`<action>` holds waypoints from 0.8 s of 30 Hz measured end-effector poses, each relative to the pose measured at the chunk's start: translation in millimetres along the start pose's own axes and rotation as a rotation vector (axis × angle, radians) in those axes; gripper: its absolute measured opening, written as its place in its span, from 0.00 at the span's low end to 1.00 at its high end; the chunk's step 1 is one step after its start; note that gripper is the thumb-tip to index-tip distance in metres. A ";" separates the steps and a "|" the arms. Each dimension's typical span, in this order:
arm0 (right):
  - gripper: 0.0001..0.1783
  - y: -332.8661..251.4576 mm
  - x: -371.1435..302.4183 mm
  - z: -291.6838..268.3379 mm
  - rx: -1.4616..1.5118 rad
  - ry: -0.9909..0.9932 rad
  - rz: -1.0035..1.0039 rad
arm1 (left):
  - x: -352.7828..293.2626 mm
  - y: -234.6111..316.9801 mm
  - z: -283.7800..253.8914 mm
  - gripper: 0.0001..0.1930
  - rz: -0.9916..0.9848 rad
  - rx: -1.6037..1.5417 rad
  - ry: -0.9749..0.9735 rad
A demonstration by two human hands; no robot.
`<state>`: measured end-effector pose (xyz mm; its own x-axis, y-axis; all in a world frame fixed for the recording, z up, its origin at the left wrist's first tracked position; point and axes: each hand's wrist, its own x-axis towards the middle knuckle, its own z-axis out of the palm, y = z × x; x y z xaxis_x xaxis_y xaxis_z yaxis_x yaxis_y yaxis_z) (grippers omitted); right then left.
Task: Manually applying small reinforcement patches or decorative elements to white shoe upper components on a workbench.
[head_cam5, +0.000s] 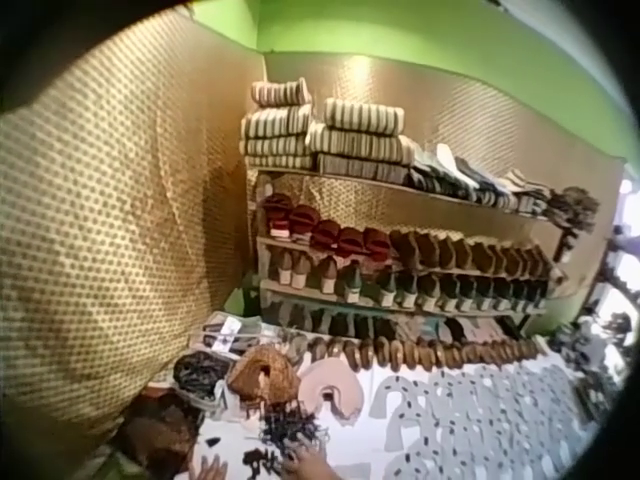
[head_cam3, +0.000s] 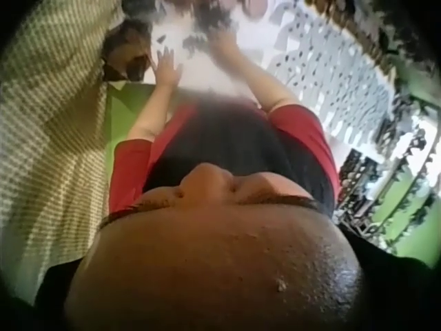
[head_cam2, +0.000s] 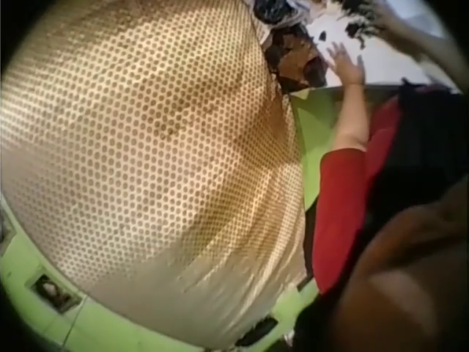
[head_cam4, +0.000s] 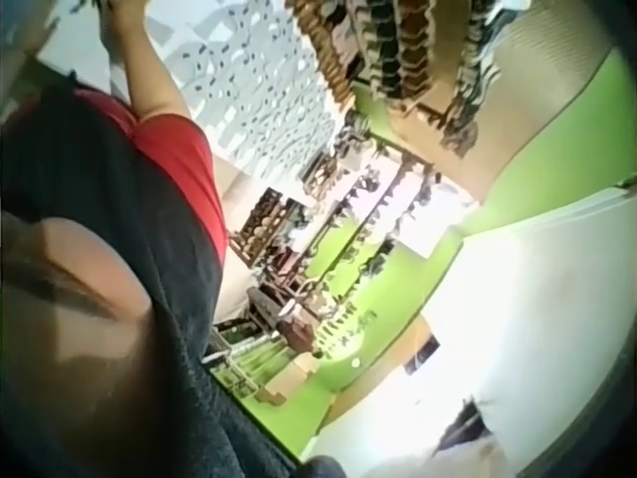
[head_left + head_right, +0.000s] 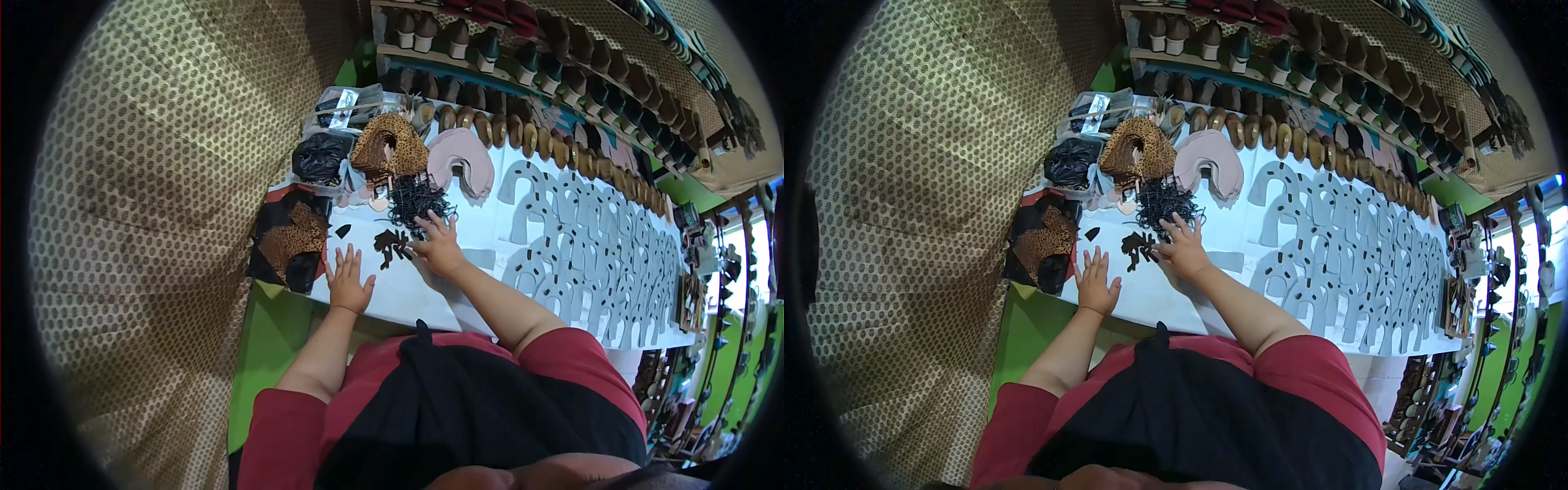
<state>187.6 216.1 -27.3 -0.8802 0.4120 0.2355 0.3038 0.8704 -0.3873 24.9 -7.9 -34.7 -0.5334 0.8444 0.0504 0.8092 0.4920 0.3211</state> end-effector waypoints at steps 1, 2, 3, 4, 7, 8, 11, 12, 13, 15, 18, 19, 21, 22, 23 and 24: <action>0.11 -2.7 7.8 3.1 -0.041 -0.015 -0.033 | 0.3 0.3 -0.4 0.38 -0.003 -0.002 -0.013; 0.11 -5.2 14.5 5.7 -0.082 -0.029 -0.065 | 0.5 0.6 -0.8 0.37 -0.005 -0.004 -0.026; 0.10 -7.3 18.6 7.3 -0.097 -0.050 -0.075 | 0.4 0.6 -1.5 0.36 0.001 -0.018 -0.018; 0.10 -8.4 22.6 8.0 -0.096 -0.049 -0.076 | -0.1 -0.3 -1.1 0.36 0.000 -0.016 -0.017; 0.08 -11.4 32.0 10.1 -0.108 -0.079 -0.137 | -0.8 -3.5 1.5 0.35 0.010 -0.011 -0.020; 0.07 -13.0 34.7 11.4 -0.138 -0.097 -0.145 | -0.7 -4.6 2.7 0.35 0.017 0.004 -0.008; 0.05 -14.1 35.5 15.3 -0.169 -0.090 -0.167 | -0.5 -5.8 4.5 0.35 0.032 0.020 0.003; 0.04 -13.5 34.7 16.5 -0.170 -0.067 -0.184 | -0.2 -5.7 4.9 0.35 0.035 0.021 0.003; 0.04 -13.1 32.5 15.7 -0.172 -0.066 -0.179 | 0.0 -4.5 3.8 0.35 0.040 0.020 0.001; 0.04 -9.7 24.1 11.7 -0.168 -0.075 -0.071 | 0.7 -2.2 1.6 0.34 0.026 -0.020 -0.013; 0.05 -11.0 3.4 -14.4 -0.005 -0.086 0.275 | -1.5 -6.3 2.4 0.33 0.029 -0.012 -0.010; 0.06 -3.1 -8.5 -17.2 0.015 -0.058 0.394 | 0.1 -4.1 1.3 0.33 0.042 -0.016 -0.010; 0.08 7.1 -29.3 -22.2 0.050 -0.111 0.634 | -0.8 -4.0 -0.2 0.33 0.028 -0.015 -0.006; 0.08 11.4 -40.4 -24.9 0.047 -0.106 0.640 | -0.3 -3.2 -0.7 0.33 0.037 -0.018 -0.007; 0.09 15.1 -51.6 -24.4 0.062 -0.183 0.744 | -0.3 -3.3 -0.2 0.33 0.037 -0.014 -0.004; 0.10 16.8 -62.1 -22.1 0.079 -0.261 0.846 | -0.1 -3.3 0.2 0.33 0.037 -0.009 -0.001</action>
<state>255.4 211.1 -28.8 -0.4303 0.8260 -0.3641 0.8726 0.2774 -0.4020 22.3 -9.6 -35.9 -0.5028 0.8622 0.0611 0.8260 0.4584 0.3280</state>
